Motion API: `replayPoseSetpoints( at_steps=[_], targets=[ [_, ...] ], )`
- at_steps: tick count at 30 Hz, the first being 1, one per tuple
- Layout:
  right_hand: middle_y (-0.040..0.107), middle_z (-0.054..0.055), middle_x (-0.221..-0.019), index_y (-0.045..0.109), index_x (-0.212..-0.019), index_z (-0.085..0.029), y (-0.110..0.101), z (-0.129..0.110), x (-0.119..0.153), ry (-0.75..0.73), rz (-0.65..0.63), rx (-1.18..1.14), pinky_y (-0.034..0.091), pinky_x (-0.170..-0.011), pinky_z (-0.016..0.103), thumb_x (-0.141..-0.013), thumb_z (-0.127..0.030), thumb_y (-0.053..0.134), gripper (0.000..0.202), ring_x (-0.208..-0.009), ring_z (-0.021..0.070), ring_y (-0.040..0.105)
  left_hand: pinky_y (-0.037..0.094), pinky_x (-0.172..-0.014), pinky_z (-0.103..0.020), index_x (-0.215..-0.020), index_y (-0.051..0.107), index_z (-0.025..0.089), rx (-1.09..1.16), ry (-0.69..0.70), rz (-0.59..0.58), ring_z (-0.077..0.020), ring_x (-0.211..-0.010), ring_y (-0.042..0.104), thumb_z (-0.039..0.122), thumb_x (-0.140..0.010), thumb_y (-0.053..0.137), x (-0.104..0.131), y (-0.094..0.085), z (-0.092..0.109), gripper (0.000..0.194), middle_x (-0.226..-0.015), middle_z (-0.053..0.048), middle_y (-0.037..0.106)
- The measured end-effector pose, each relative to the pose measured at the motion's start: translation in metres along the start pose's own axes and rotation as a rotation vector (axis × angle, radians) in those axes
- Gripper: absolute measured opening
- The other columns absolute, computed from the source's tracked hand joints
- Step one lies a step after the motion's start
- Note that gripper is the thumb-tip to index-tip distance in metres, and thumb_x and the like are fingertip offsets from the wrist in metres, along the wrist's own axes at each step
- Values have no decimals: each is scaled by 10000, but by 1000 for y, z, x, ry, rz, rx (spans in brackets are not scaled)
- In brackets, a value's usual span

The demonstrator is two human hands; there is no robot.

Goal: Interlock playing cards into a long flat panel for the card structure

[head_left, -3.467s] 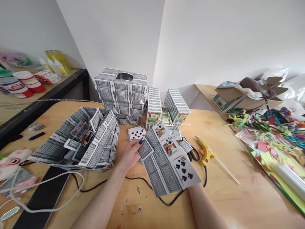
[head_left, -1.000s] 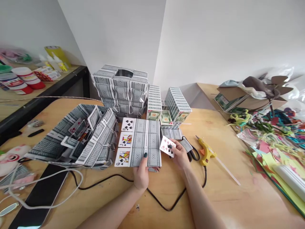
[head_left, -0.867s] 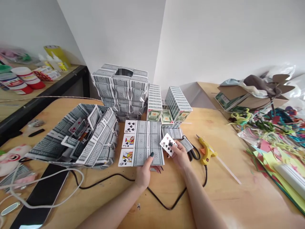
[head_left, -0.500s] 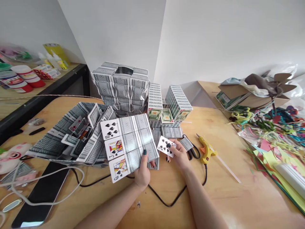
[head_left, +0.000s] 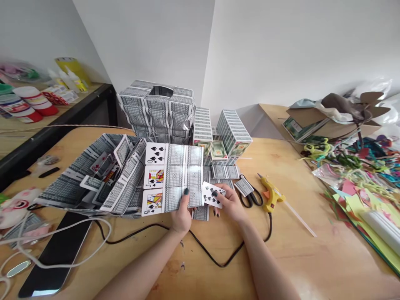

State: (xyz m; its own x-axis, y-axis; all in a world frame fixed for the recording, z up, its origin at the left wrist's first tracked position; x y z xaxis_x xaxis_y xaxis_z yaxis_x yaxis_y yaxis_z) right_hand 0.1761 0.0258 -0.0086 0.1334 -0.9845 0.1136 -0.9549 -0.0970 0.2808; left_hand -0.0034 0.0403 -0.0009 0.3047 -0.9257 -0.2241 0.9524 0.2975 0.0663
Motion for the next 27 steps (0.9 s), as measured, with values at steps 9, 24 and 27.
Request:
replayPoseSetpoints(
  at_steps=[9,24,27],
  targets=[
    [527,-68,-458,457,-911,-182,3,-4,4,37,-5,169,252,-279,124,-815,-454,520,295,-290,30,342,543,-665,-321,-554,606,172,70,-113,-91,-189,-599,617,523,-742,549,-12,10,-3,403,-490,-19,561],
    [443,-101,-478,464,-875,-194,4,-2,5,65,14,234,266,-277,110,-786,-465,539,295,-316,28,371,332,-1040,-385,-902,681,143,125,-50,-65,-268,-1131,511,535,-707,591,-25,5,-3,447,-1055,-109,646],
    [443,-103,-475,463,-859,-196,4,-2,6,67,1,251,272,-281,112,-784,-458,545,285,-318,28,372,361,-1018,-379,-927,679,139,143,-81,-121,-268,-1119,521,510,-706,603,-25,13,0,439,-1055,-109,647]
  ],
)
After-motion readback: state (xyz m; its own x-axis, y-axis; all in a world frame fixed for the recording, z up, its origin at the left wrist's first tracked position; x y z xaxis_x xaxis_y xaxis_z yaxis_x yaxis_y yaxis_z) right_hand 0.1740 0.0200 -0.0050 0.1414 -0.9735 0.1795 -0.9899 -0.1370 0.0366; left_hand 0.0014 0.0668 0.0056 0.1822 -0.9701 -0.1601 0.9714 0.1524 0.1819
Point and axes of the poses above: each hand's wrist, its own x-axis away from the middle knuckle, its own y-axis out of the palm, z = x × y, the point moved 10 cm from there along -x, towards the middle knuckle
